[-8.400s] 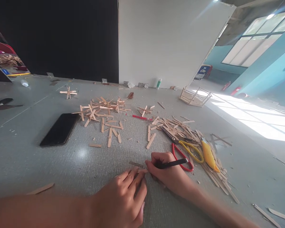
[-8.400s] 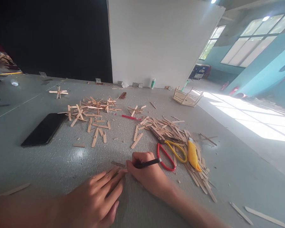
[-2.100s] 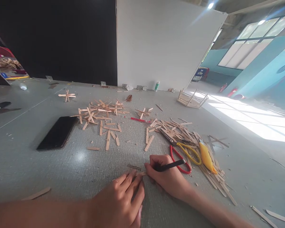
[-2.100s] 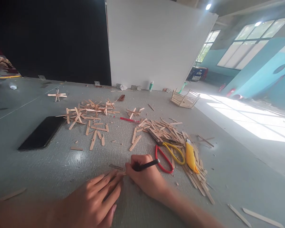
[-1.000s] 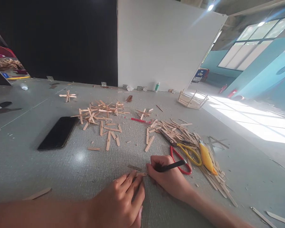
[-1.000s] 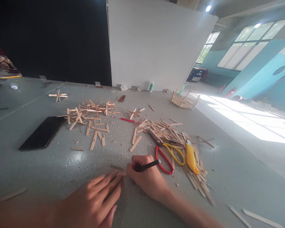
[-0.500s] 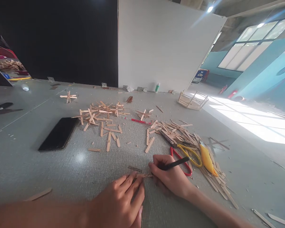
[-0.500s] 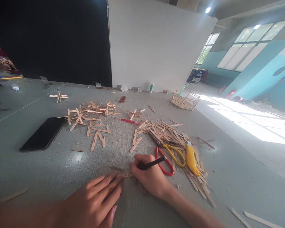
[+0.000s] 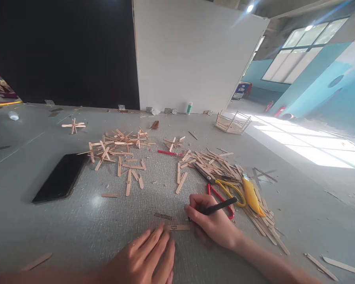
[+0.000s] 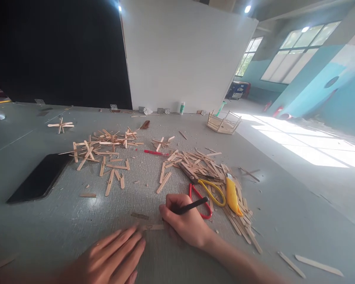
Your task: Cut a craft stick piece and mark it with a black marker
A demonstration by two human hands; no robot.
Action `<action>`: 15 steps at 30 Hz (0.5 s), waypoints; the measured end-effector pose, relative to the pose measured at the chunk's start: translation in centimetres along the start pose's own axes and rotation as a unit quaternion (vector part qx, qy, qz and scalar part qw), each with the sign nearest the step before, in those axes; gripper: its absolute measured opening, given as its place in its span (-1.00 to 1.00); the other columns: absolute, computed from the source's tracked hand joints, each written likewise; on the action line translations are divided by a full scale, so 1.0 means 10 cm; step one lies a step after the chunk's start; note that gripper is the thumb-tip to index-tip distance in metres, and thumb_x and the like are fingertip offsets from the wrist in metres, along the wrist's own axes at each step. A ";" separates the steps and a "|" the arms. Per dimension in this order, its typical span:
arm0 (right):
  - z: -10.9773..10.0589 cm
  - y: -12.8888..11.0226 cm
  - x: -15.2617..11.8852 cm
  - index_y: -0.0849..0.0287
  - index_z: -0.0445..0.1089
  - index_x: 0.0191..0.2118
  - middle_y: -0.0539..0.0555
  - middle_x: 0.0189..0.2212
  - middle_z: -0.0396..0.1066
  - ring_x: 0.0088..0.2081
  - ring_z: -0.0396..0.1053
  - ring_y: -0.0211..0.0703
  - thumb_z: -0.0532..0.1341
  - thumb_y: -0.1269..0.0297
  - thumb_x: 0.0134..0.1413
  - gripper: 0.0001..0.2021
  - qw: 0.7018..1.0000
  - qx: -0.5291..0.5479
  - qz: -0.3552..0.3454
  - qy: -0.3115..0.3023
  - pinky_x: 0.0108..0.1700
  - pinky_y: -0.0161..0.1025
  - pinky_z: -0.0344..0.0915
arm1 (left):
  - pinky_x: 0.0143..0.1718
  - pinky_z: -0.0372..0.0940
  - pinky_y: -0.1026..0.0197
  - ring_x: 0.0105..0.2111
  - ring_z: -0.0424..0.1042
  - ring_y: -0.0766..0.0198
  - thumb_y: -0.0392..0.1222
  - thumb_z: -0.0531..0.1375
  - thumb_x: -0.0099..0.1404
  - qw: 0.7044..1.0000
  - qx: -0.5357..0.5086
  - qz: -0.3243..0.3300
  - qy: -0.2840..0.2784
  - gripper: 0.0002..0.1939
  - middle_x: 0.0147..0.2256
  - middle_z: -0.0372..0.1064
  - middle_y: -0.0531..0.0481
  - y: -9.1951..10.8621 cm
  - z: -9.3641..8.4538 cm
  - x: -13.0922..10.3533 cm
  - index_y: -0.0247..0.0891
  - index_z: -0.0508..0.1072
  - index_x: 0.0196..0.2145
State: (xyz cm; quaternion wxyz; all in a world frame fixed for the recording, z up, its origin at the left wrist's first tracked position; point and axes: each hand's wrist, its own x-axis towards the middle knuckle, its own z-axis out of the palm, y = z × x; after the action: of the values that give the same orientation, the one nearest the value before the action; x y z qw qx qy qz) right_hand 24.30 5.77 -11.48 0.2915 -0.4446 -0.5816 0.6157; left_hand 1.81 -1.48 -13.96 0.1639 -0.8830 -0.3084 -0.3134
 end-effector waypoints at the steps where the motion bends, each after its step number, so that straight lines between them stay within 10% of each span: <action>1: 0.00 0.00 0.00 0.08 0.11 -0.51 -0.17 -0.73 0.25 -0.79 0.11 -0.41 0.33 -0.03 0.16 -0.54 1.000 0.002 -0.001 0.003 -0.76 -0.47 -0.05 | -0.11 0.53 0.16 -0.13 0.63 0.15 -0.38 -0.06 0.49 1.000 -0.008 0.004 0.003 -0.61 -0.16 0.66 -0.09 -0.01 0.00 -0.01 -0.34 0.59 -0.12; 10: 0.00 -0.01 0.00 0.14 0.38 -0.31 -0.08 -0.56 0.35 -0.65 0.21 -0.36 0.31 0.11 0.18 -0.79 0.991 -0.071 -0.060 0.100 -0.63 -0.40 0.12 | -0.05 0.48 0.07 -0.09 0.56 0.09 -0.40 0.03 0.40 0.998 -0.047 -0.004 -0.034 -0.65 -0.11 0.60 -0.10 -0.10 0.01 0.03 -0.34 0.56 -0.03; 15: -0.07 0.01 0.01 0.13 0.38 0.12 -0.02 -0.44 0.49 -0.60 0.32 -0.30 0.08 0.32 0.31 -0.68 0.943 -0.248 -0.108 0.193 -0.54 -0.35 0.21 | -0.12 0.43 0.08 -0.16 0.51 0.08 -0.37 0.01 0.42 0.996 -0.059 -0.008 -0.064 -0.63 -0.11 0.58 -0.13 -0.11 0.01 0.09 -0.37 0.54 0.03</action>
State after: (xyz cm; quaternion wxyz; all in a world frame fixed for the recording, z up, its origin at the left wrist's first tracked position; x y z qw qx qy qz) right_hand 24.90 6.18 -11.52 0.3436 -0.5475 -0.6931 0.3190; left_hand 1.68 -0.19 -13.34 0.0886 -0.9069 -0.3064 -0.2752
